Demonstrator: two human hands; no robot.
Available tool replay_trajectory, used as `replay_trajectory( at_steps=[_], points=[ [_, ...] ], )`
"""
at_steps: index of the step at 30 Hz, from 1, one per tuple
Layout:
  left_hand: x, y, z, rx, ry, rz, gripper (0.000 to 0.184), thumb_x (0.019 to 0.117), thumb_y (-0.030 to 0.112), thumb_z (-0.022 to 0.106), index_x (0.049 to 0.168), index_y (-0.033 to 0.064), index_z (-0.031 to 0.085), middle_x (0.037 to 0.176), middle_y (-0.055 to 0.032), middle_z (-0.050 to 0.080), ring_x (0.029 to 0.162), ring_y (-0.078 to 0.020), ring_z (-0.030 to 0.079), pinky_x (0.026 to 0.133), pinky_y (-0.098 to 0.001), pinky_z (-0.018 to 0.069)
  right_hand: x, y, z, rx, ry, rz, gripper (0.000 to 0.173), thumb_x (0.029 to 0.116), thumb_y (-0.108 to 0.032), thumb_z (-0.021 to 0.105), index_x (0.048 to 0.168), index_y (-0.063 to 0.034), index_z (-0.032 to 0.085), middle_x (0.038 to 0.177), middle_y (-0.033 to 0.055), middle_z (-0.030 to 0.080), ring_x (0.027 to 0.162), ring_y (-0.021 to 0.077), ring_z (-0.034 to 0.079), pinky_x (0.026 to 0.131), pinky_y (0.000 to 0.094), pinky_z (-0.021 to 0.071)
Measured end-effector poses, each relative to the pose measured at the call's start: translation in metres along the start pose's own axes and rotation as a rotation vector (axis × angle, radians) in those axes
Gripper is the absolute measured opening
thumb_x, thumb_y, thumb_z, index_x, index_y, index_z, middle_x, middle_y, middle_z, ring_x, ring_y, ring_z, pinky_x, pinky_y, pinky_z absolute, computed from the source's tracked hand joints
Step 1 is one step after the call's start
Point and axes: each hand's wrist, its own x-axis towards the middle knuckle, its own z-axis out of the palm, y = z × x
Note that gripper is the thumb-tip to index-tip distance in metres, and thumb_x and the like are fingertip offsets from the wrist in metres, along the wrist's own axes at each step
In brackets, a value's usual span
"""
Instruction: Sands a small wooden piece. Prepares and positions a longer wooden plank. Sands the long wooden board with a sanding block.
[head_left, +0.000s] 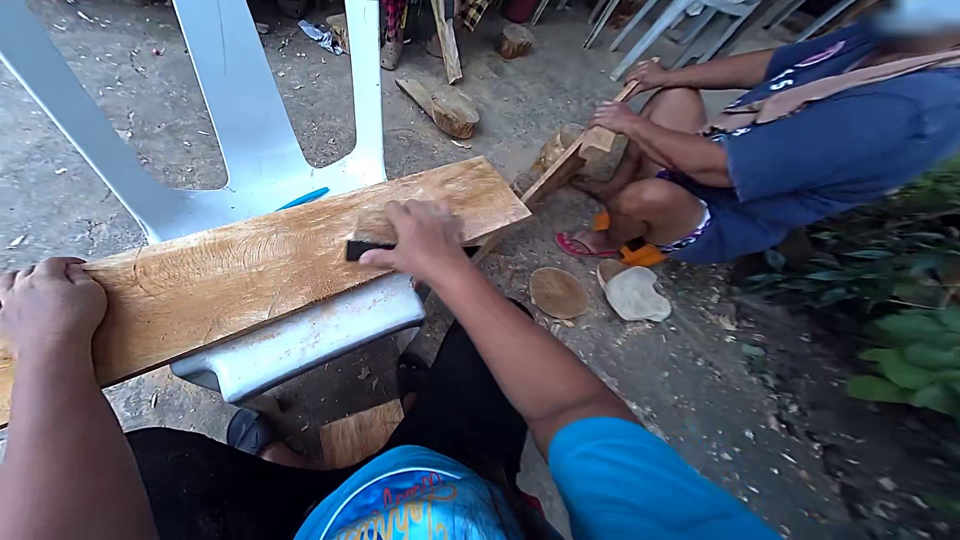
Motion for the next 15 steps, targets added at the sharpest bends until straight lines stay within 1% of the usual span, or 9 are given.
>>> replay_trajectory(
  at_steps=[2,4,5,6,7,9,11,13,15],
  points=[
    [0.000,0.001,-0.001,0.004,-0.006,0.005,0.047,0.1096,0.026,0.029,0.132,-0.0009,0.061,0.140,-0.0312,0.056,0.139,-0.0501,0.044,0.111,-0.0715,0.0325,-0.006,-0.079,0.017,0.058,0.028,-0.267,0.077,0.0777,-0.074,0.073,0.125,-0.0135,0.070,0.108,0.0147,0.073,0.107,0.0339,0.068,0.099,0.0593,0.0490],
    [0.010,-0.015,0.009,0.012,0.025,0.026,0.048,0.1087,0.030,0.029,0.131,0.0016,0.061,0.139,-0.0288,0.057,0.138,-0.0487,0.046,0.110,-0.0711,0.0342,-0.012,-0.142,0.024,0.141,-0.018,-0.469,0.068,0.0807,-0.069,0.074,0.127,-0.0191,0.070,0.107,0.0109,0.073,0.105,0.0300,0.067,0.094,0.0543,0.0489],
    [0.014,-0.024,0.014,0.000,0.042,0.040,0.049,0.1087,0.031,0.029,0.131,0.0019,0.061,0.139,-0.0288,0.057,0.137,-0.0487,0.048,0.109,-0.0716,0.0351,-0.012,-0.161,0.021,0.166,-0.103,-0.530,0.065,0.0845,-0.065,0.073,0.132,-0.0210,0.067,0.113,0.0109,0.071,0.110,0.0298,0.065,0.097,0.0536,0.0463],
    [0.017,-0.030,0.019,-0.019,0.051,0.047,0.050,0.1091,0.032,0.028,0.131,0.0020,0.061,0.139,-0.0291,0.057,0.135,-0.0490,0.049,0.107,-0.0721,0.0363,-0.011,-0.170,0.017,0.176,-0.181,-0.563,0.063,0.0878,-0.062,0.071,0.136,-0.0223,0.064,0.118,0.0107,0.069,0.115,0.0296,0.063,0.099,0.0530,0.0444],
    [0.018,-0.032,0.020,-0.026,0.047,0.039,0.050,0.1091,0.033,0.028,0.132,0.0031,0.061,0.139,-0.0284,0.057,0.133,-0.0483,0.051,0.106,-0.0721,0.0377,-0.009,-0.168,0.013,0.186,-0.217,-0.573,0.062,0.0891,-0.059,0.072,0.139,-0.0228,0.063,0.120,0.0106,0.069,0.116,0.0294,0.062,0.100,0.0523,0.0439],
    [-0.003,-0.006,-0.001,-0.077,-0.034,-0.024,0.048,0.1110,0.030,0.028,0.138,0.0017,0.056,0.140,-0.0321,0.054,0.134,-0.0516,0.049,0.105,-0.0745,0.0347,-0.008,-0.137,0.008,0.195,-0.141,-0.547,0.062,0.0865,-0.055,0.077,0.136,-0.0192,0.066,0.116,0.0123,0.071,0.112,0.0308,0.065,0.096,0.0523,0.0470],
    [-0.012,0.007,-0.010,-0.116,-0.072,-0.076,0.047,0.1118,0.029,0.028,0.141,0.0018,0.054,0.139,-0.0342,0.054,0.132,-0.0536,0.049,0.103,-0.0758,0.0349,-0.008,-0.078,0.002,0.145,-0.038,-0.433,0.064,0.0844,-0.055,0.078,0.134,-0.0157,0.068,0.113,0.0150,0.072,0.110,0.0330,0.067,0.094,0.0538,0.0481],
    [-0.006,-0.003,-0.002,-0.100,-0.047,-0.031,0.048,0.1116,0.030,0.028,0.139,0.0016,0.055,0.139,-0.0342,0.054,0.132,-0.0538,0.049,0.103,-0.0758,0.0357,-0.005,-0.004,-0.009,0.027,0.000,-0.240,0.070,0.0847,-0.062,0.075,0.136,-0.0153,0.067,0.115,0.0167,0.072,0.111,0.0359,0.067,0.096,0.0584,0.0488],
    [0.004,-0.020,0.011,-0.033,0.046,0.076,0.050,0.1097,0.032,0.028,0.132,0.0008,0.060,0.135,-0.0327,0.057,0.129,-0.0526,0.052,0.101,-0.0745,0.0393,-0.001,0.071,-0.019,-0.055,-0.027,-0.015,0.078,0.0857,-0.069,0.069,0.139,-0.0129,0.063,0.124,0.0199,0.069,0.119,0.0404,0.064,0.101,0.0648,0.0454]
  ],
)
